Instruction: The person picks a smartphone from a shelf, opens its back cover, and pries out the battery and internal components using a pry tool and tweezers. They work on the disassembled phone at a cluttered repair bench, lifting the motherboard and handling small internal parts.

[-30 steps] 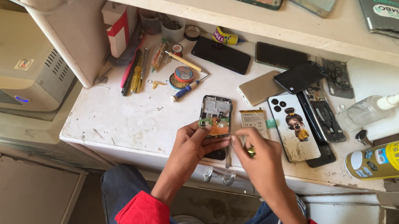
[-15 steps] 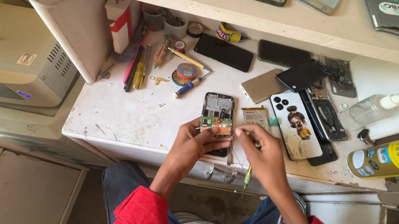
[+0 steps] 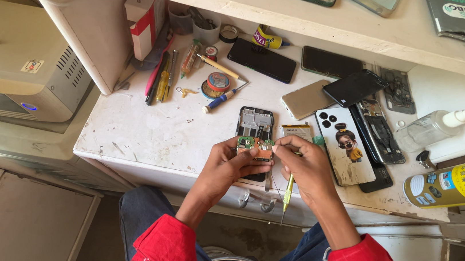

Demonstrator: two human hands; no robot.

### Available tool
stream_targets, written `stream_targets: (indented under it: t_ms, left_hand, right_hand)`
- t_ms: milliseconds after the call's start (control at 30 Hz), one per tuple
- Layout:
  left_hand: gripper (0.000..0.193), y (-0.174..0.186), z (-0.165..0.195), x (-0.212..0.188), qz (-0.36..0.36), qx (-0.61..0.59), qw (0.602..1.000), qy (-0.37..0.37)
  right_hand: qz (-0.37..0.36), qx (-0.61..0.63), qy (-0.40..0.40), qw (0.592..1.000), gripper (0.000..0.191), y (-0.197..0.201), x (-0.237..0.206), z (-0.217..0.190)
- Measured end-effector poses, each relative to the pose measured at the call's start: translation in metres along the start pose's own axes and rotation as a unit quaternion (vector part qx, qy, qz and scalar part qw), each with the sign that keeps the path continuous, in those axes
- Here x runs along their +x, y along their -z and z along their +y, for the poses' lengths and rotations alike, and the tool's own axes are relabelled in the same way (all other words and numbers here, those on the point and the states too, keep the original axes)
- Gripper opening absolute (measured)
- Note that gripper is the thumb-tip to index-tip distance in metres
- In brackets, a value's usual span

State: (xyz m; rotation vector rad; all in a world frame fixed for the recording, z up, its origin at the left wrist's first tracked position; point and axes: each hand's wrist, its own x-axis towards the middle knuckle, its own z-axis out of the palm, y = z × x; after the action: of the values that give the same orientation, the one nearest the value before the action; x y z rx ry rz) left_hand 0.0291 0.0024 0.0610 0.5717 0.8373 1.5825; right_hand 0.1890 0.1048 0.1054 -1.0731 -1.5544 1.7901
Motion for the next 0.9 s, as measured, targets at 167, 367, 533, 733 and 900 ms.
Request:
stream_targets:
  t_ms: [167, 367, 533, 733, 900]
  left_hand:
    - [0.031, 0.002, 0.001, 0.0, -0.012, -0.006, 1.0, -0.005]
    - [0.031, 0.001, 0.0, -0.002, -0.017, 0.009, 1.0, -0.006]
    - [0.029, 0.0, 0.002, -0.003, -0.022, 0.025, 0.999, -0.004]
    - [0.027, -0.001, 0.003, -0.005, -0.032, 0.037, 0.999, -0.002]
    - [0.028, -0.004, 0.005, -0.005, -0.034, 0.046, 0.998, -0.004]
  right_hand:
    - [-0.011, 0.036, -0.002, 0.999, 0.009, 0.0, 0.002, 0.003]
    - [-0.015, 0.032, 0.0, 0.999, 0.009, 0.003, 0.0, 0.006]
    - [-0.014, 0.013, 0.017, 1.0, 0.008, 0.005, 0.0, 0.011]
    - [-0.023, 0.05, 0.018, 0.998, 0.005, 0.007, 0.001, 0.017]
    - [-0.009, 0.065, 0.022, 0.998, 0.002, 0.007, 0.001, 0.018]
